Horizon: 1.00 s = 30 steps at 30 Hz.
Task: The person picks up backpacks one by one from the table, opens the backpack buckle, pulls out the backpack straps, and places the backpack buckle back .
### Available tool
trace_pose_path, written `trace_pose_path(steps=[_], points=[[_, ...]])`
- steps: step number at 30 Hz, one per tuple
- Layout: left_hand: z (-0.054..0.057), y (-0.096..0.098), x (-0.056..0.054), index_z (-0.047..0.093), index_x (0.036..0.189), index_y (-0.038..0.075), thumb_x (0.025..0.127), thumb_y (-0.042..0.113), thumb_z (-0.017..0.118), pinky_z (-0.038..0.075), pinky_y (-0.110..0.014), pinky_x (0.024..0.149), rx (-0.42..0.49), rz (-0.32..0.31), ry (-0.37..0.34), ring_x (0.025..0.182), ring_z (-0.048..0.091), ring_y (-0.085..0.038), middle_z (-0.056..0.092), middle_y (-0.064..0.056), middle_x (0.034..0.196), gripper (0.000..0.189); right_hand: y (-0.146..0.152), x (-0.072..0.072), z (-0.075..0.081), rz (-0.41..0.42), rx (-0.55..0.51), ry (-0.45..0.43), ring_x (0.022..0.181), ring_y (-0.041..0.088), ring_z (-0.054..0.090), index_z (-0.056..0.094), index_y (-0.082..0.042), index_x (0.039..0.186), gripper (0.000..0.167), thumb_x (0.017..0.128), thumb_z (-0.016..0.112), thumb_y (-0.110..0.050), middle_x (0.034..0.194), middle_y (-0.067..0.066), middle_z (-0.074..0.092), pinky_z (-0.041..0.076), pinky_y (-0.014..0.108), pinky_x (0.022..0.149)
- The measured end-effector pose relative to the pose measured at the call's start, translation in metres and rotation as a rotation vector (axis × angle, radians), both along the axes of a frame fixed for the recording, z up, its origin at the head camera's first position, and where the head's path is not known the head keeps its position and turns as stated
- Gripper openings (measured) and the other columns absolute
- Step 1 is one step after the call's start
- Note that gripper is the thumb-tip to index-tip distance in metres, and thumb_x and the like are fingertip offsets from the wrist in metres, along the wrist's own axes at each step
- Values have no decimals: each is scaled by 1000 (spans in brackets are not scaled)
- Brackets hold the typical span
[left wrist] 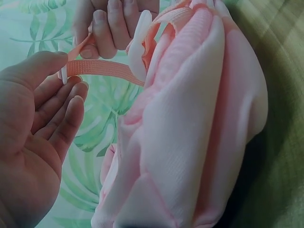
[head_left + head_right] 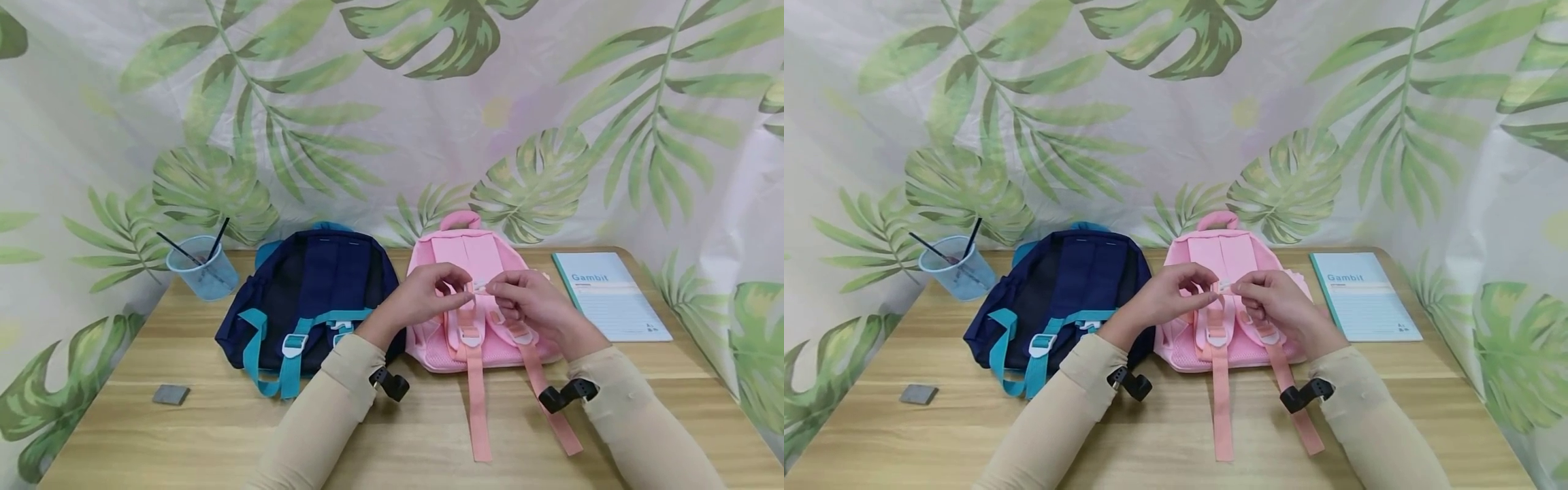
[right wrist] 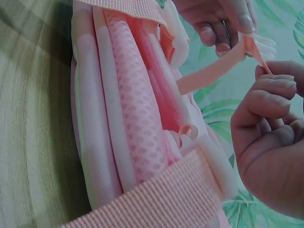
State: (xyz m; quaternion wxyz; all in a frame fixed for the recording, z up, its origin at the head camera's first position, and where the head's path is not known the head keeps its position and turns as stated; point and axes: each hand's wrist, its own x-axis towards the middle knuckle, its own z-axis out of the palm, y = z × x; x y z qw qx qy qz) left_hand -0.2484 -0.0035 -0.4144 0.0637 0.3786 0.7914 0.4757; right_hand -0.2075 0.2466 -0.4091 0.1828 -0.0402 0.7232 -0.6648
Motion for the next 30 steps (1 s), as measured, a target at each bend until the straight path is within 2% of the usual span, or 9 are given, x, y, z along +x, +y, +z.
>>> trace_pose_path(steps=[6, 13, 19, 23, 30], points=[[-1, 2, -2, 75, 121, 5, 101, 17, 76, 56, -24, 91, 16, -17, 2, 98, 66, -13, 75, -9, 108, 24, -3, 0, 0, -23, -26, -6, 57, 9, 44, 70, -8, 96, 20, 111, 57, -13, 65, -3, 49, 38, 25, 53], [0, 4, -2, 75, 119, 5, 100, 14, 77, 56, -24, 90, 29, -19, 15, 96, 65, -10, 74, -8, 105, 20, -7, -1, -2, -5, -45, -10, 57, 9, 43, 68, -13, 94, 23, 112, 53, -11, 64, -4, 48, 35, 23, 52], [0, 3, 0, 76, 120, 7, 101, 16, 76, 55, -24, 90, 12, -9, 27, 97, 65, -11, 75, -7, 106, 21, -4, 1, -6, 16, -75, -36, 59, 10, 41, 66, -10, 98, 22, 113, 52, -14, 68, -4, 47, 33, 24, 54], [0, 3, -2, 77, 120, 7, 101, 17, 77, 56, -24, 90, 12, -11, 34, 98, 67, -11, 76, -7, 107, 21, 2, 2, -7, 37, -105, -59, 61, 9, 42, 70, -8, 99, 23, 113, 54, -16, 70, -4, 47, 34, 24, 55], [0, 4, -3, 76, 120, 5, 101, 15, 77, 56, -24, 90, 24, -27, 42, 98, 66, -11, 76, -8, 107, 22, 4, 3, -8, 52, -126, -35, 65, 9, 47, 73, -9, 98, 25, 113, 54, -14, 72, -3, 53, 36, 23, 56]])
